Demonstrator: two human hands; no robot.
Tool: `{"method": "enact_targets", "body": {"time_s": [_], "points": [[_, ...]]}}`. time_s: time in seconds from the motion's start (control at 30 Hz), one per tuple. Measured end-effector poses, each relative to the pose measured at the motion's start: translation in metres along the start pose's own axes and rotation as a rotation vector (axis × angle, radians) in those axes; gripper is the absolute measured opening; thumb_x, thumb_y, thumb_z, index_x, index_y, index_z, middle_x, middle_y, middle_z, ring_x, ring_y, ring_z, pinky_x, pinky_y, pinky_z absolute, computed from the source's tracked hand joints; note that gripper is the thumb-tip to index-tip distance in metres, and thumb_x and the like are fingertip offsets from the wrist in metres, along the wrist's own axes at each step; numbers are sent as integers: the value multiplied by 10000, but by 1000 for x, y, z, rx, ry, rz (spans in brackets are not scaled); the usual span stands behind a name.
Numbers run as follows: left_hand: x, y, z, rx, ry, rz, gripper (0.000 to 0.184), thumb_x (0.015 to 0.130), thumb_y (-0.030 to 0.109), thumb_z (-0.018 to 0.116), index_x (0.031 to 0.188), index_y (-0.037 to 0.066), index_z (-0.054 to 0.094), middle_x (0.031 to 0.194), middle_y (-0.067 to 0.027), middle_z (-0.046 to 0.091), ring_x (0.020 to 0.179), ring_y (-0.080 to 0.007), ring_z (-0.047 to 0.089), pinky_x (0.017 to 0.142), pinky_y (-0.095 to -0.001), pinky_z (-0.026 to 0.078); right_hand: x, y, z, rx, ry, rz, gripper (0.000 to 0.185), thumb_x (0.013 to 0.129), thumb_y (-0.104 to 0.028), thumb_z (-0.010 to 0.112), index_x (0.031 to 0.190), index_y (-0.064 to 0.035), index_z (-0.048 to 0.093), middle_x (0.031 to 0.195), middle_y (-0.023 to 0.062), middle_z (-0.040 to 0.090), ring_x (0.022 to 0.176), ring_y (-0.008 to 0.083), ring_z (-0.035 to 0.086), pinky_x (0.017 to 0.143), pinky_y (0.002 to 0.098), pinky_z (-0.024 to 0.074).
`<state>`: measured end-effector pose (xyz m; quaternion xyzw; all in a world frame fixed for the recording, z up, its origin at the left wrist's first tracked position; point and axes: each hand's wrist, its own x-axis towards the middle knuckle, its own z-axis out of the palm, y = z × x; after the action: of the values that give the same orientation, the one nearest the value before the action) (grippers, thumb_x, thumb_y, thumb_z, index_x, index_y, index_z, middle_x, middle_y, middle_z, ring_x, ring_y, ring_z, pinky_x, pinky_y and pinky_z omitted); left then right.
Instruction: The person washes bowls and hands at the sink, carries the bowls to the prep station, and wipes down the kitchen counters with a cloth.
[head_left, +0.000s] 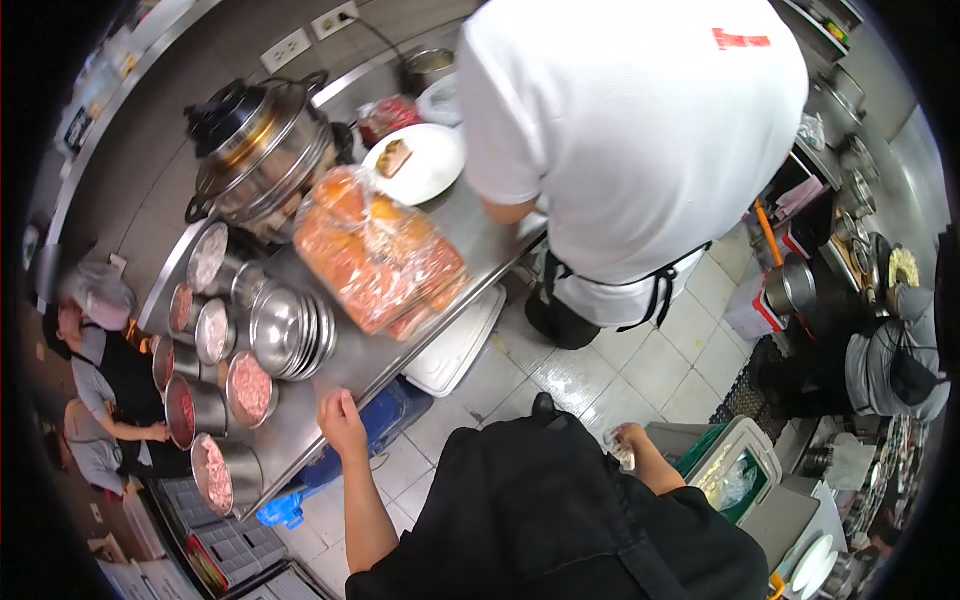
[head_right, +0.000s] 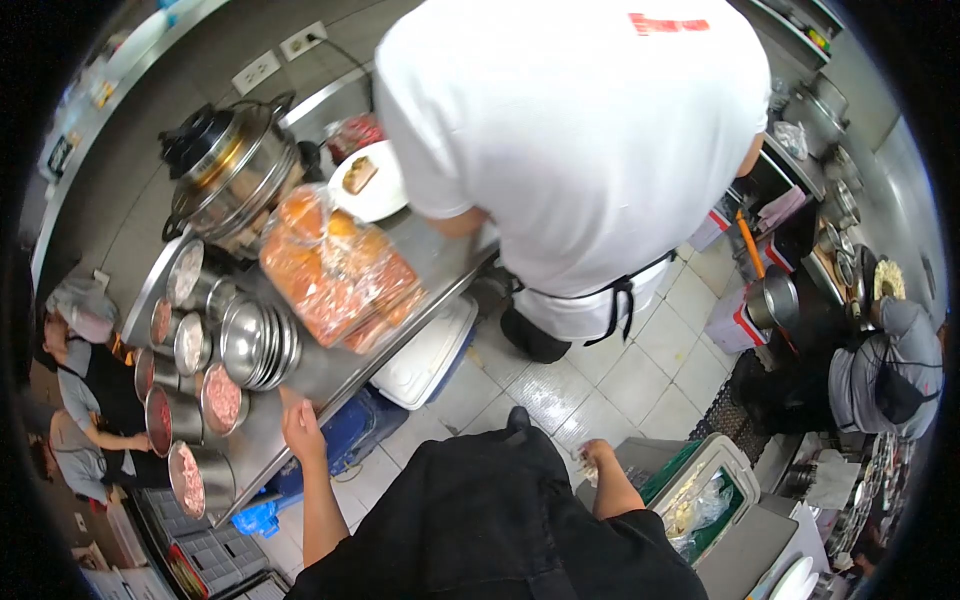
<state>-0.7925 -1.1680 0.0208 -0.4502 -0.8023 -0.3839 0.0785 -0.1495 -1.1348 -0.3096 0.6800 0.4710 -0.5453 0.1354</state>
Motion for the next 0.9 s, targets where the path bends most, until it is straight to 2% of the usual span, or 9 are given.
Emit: {"method": "enact_targets", "body": {"time_s": [0.07,0.13,0.2,0.43,0.57,0.63,0.7,0.83,0.9], "points": [[12,18,28,29,37,101,220,914,248,598,865,40,649,942,-113,647,899,-290,585,792,-404,439,1,-44,-30,-27,-4,52,267,821,-240,587,1019,-121,720,861,139,703,754,274,675,678,383,542],[16,35,49,436,78,111,200,905,266,598,894,74,650,1022,-80,650,981,-302,575,841,-440,422,1,-96,-62,-53,5,48,259,808,-204,603,1030,-141,721,774,109,701,672,211,661,641,353,536],[15,25,57,455,80,113,192,896,279,596,913,95,647,1066,-63,643,1013,-304,567,848,-442,419,51,-98,-76,-253,166,-279,266,790,-182,589,1017,-164,727,757,110,695,661,210,655,663,331,532],[11,21,60,480,5,71,172,877,224,565,943,84,640,1075,-76,641,1016,-314,566,862,-445,419,-4,-160,-136,115,133,-242,311,747,-114,542,978,-190,736,862,79,717,759,227,672,676,356,528],[8,6,62,498,-4,164,195,881,215,538,962,66,634,1079,-81,635,1028,-327,563,881,-458,421,-8,-105,-121,-15,98,-147,321,752,-189,541,1013,-150,724,924,156,715,808,313,681,694,415,543],[8,7,63,543,44,151,206,883,219,532,965,57,628,1071,-92,629,1027,-340,562,885,-474,427,73,-13,-77,-309,113,-249,335,766,-220,533,1019,-84,705,967,199,698,804,361,678,715,428,546],[8,19,61,518,56,131,201,883,215,531,955,54,627,1061,-97,627,1023,-342,564,878,-481,430,107,65,-48,-537,37,-285,363,758,-247,572,1081,-131,687,984,178,701,882,365,660,777,453,518],[9,10,62,531,65,137,175,882,189,515,927,58,621,1031,-122,620,1092,-389,548,937,-484,428,79,112,-7,-223,-374,-67,341,788,-72,496,1021,-125,739,969,107,724,843,275,693,728,485,540],[7,7,57,532,26,134,167,877,178,512,924,60,620,1029,-129,620,1135,-412,533,964,-487,423,70,147,2,-391,-258,-203,322,803,-155,544,1075,-125,713,1027,125,711,901,285,672,783,458,524]]}}
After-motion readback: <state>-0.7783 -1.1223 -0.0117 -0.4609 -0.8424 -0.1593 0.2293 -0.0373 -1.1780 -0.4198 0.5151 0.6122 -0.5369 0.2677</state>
